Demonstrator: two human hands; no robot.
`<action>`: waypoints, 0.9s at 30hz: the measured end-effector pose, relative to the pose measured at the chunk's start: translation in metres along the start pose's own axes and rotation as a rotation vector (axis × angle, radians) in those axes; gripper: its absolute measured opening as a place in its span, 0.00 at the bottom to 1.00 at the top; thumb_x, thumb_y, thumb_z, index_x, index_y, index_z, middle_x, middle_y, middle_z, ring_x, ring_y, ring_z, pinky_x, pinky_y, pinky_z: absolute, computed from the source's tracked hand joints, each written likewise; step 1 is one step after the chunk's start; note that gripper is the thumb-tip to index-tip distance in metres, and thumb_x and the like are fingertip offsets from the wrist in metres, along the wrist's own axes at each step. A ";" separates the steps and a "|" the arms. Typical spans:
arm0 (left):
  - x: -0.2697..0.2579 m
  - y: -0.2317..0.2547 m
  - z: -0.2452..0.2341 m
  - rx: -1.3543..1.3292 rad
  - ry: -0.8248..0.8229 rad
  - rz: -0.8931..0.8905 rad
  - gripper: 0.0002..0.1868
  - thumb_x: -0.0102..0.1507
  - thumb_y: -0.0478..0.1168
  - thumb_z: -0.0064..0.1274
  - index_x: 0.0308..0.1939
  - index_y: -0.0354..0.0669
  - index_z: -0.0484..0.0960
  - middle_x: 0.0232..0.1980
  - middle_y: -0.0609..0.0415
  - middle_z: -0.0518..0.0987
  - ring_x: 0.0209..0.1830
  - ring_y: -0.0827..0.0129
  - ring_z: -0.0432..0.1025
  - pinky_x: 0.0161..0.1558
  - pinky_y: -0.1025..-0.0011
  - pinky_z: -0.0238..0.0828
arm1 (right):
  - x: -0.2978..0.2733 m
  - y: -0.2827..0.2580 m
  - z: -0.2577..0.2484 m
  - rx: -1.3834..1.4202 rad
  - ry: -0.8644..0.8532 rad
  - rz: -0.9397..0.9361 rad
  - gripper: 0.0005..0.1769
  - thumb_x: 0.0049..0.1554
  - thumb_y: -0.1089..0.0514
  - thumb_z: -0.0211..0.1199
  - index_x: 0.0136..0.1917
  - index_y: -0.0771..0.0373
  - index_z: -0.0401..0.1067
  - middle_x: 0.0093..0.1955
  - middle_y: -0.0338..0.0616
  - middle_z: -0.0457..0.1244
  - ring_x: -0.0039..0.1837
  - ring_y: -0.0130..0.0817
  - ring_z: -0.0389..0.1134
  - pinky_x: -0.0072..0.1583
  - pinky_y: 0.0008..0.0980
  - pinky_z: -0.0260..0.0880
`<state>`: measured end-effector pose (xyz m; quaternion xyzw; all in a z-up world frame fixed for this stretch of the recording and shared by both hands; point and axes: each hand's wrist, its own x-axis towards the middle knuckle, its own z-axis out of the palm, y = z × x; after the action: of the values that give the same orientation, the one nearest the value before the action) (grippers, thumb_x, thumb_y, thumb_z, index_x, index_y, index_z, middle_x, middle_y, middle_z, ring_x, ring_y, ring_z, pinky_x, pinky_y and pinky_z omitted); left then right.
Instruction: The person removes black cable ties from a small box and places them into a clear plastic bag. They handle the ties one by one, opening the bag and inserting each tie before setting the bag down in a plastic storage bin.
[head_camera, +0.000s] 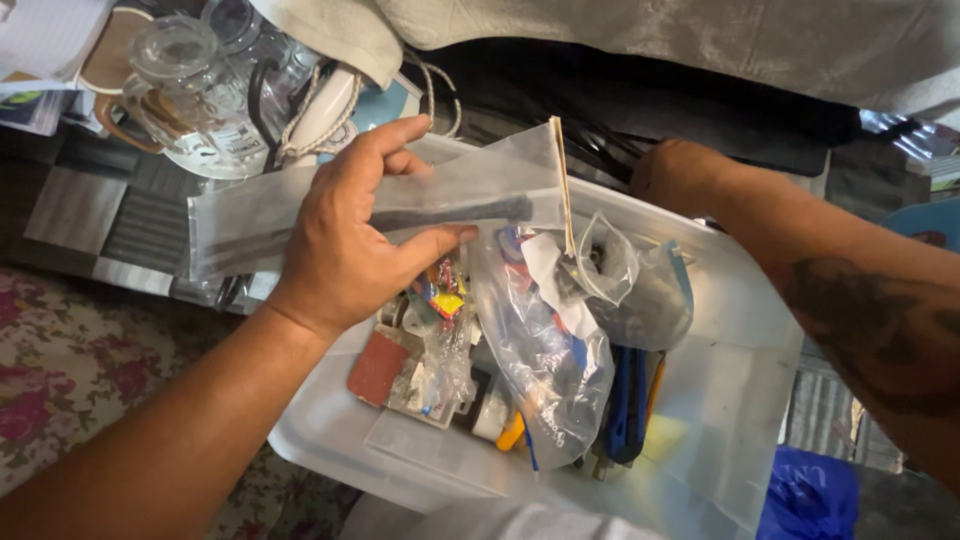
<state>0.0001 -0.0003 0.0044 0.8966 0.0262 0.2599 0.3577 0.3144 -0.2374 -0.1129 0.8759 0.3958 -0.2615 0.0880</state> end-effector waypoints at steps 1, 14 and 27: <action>0.000 0.001 0.000 -0.005 -0.002 -0.005 0.44 0.55 0.42 0.77 0.70 0.41 0.69 0.49 0.53 0.79 0.53 0.63 0.76 0.59 0.65 0.72 | -0.002 -0.001 -0.002 -0.016 0.003 -0.009 0.14 0.50 0.49 0.70 0.50 0.50 0.84 0.50 0.48 0.73 0.54 0.48 0.74 0.58 0.43 0.73; 0.001 0.003 0.000 0.004 0.006 -0.007 0.43 0.54 0.42 0.77 0.69 0.39 0.70 0.50 0.51 0.80 0.54 0.63 0.76 0.60 0.64 0.72 | -0.062 -0.016 -0.044 0.144 0.316 0.009 0.08 0.52 0.55 0.67 0.46 0.54 0.80 0.43 0.44 0.72 0.44 0.43 0.74 0.49 0.42 0.74; 0.000 0.002 0.002 0.019 0.008 0.007 0.39 0.54 0.45 0.75 0.64 0.38 0.74 0.54 0.47 0.81 0.55 0.60 0.76 0.57 0.63 0.73 | -0.171 -0.043 -0.082 0.758 0.512 0.014 0.13 0.59 0.54 0.69 0.48 0.64 0.70 0.37 0.47 0.66 0.39 0.34 0.66 0.40 0.36 0.66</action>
<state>0.0010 -0.0027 0.0048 0.8989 0.0267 0.2645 0.3481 0.2208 -0.2900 0.0496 0.8853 0.2752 -0.1622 -0.3378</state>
